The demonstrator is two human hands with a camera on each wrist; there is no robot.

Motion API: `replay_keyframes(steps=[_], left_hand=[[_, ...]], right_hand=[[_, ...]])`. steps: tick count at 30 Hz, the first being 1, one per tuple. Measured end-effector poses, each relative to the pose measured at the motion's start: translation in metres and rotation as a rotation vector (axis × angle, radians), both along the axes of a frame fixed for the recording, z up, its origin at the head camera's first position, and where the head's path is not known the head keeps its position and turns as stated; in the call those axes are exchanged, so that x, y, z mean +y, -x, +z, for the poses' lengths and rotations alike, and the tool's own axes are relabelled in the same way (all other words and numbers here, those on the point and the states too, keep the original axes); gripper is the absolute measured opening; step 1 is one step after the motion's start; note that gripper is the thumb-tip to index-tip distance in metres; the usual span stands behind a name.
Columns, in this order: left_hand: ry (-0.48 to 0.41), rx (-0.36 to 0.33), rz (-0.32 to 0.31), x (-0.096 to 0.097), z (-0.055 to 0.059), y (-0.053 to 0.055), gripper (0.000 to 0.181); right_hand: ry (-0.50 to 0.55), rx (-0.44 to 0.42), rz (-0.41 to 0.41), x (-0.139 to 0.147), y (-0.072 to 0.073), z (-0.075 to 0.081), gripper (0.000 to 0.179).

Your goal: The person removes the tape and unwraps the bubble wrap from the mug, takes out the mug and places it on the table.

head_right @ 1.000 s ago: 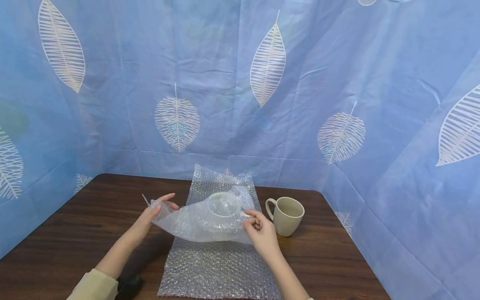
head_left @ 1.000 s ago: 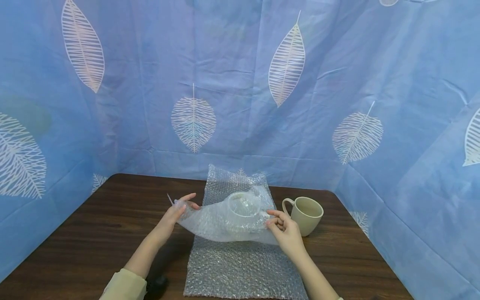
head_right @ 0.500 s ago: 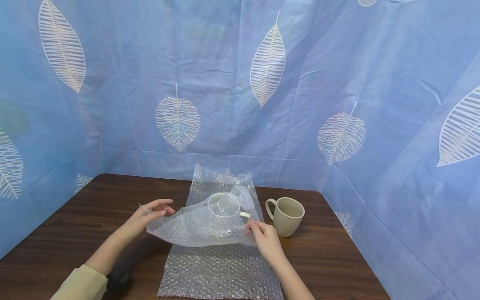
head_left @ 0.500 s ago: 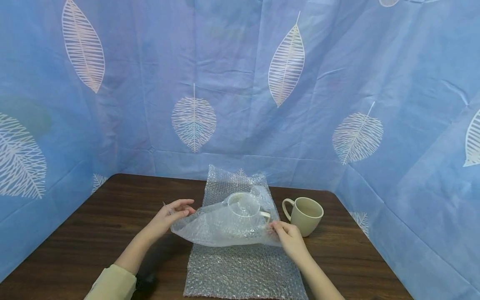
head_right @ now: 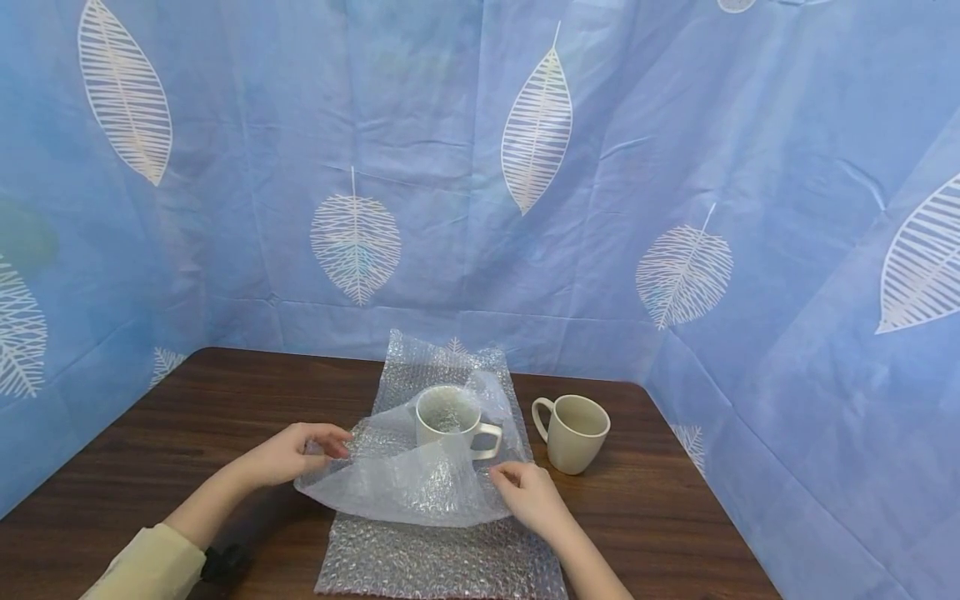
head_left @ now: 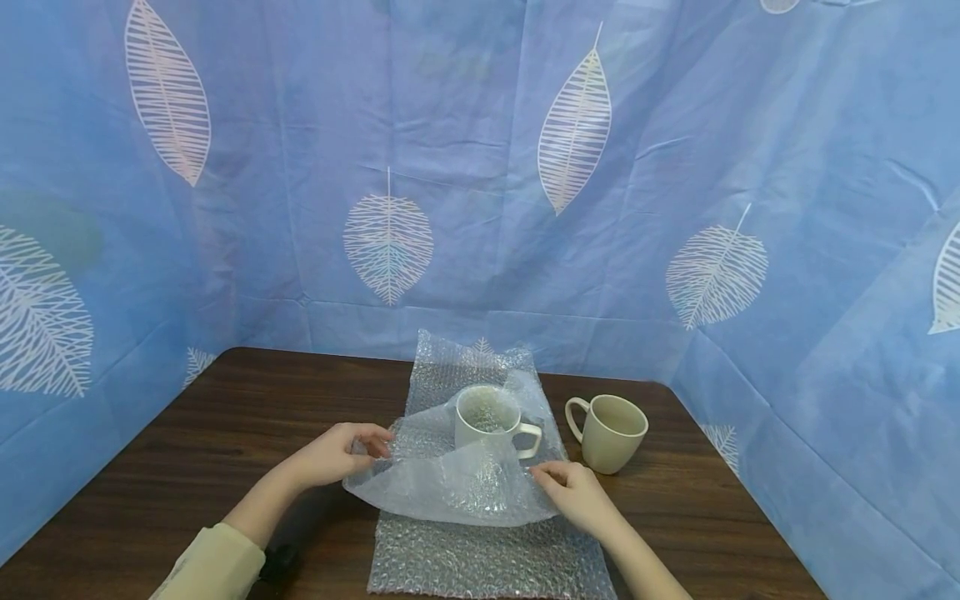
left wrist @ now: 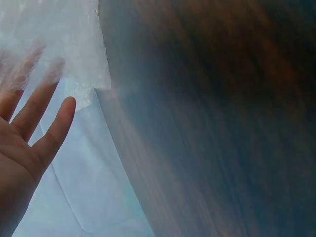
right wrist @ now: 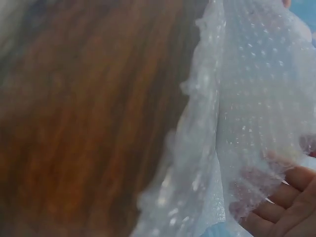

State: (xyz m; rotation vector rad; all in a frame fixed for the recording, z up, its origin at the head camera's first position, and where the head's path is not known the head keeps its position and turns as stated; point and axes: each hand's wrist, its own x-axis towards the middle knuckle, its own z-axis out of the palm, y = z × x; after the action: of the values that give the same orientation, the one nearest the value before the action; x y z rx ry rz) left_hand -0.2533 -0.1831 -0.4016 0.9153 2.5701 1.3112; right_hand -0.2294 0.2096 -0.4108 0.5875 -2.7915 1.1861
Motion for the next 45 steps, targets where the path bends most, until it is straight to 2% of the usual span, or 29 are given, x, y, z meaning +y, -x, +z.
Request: replay_keyframes(steps=[4,9,16,24,31,39,41,45], left_hand=[[0.043,-0.005,-0.033,0.004,-0.001,0.001,0.045],[0.073,-0.023,-0.028,0.007,-0.002,0.002,0.047],[0.165,-0.004,-0.027,0.011,-0.003,0.001,0.051],[0.235,-0.048,0.013,0.016,-0.001,0.001,0.051],[0.279,-0.077,0.049,0.018,-0.003,0.002,0.052],[0.359,-0.076,0.008,0.018,0.002,0.001,0.036],[0.373,-0.089,0.011,0.019,0.004,0.001,0.039],[0.368,-0.175,0.030,0.022,0.009,0.002,0.054]], right_hand=[[-0.034,-0.072,0.062,0.001,0.001,-0.001,0.039],[-0.082,-0.135,0.127,0.002,0.002,-0.003,0.047],[-0.144,-0.140,0.189,0.003,0.005,-0.005,0.054],[-0.190,-0.151,0.230,0.004,0.010,-0.003,0.057],[-0.185,-0.196,0.241,0.006,0.012,-0.002,0.059],[-0.202,-0.195,0.224,0.004,0.017,0.000,0.057],[-0.206,-0.204,0.207,0.004,0.018,0.000,0.056],[-0.208,-0.227,0.183,0.002,0.021,0.000,0.057]])
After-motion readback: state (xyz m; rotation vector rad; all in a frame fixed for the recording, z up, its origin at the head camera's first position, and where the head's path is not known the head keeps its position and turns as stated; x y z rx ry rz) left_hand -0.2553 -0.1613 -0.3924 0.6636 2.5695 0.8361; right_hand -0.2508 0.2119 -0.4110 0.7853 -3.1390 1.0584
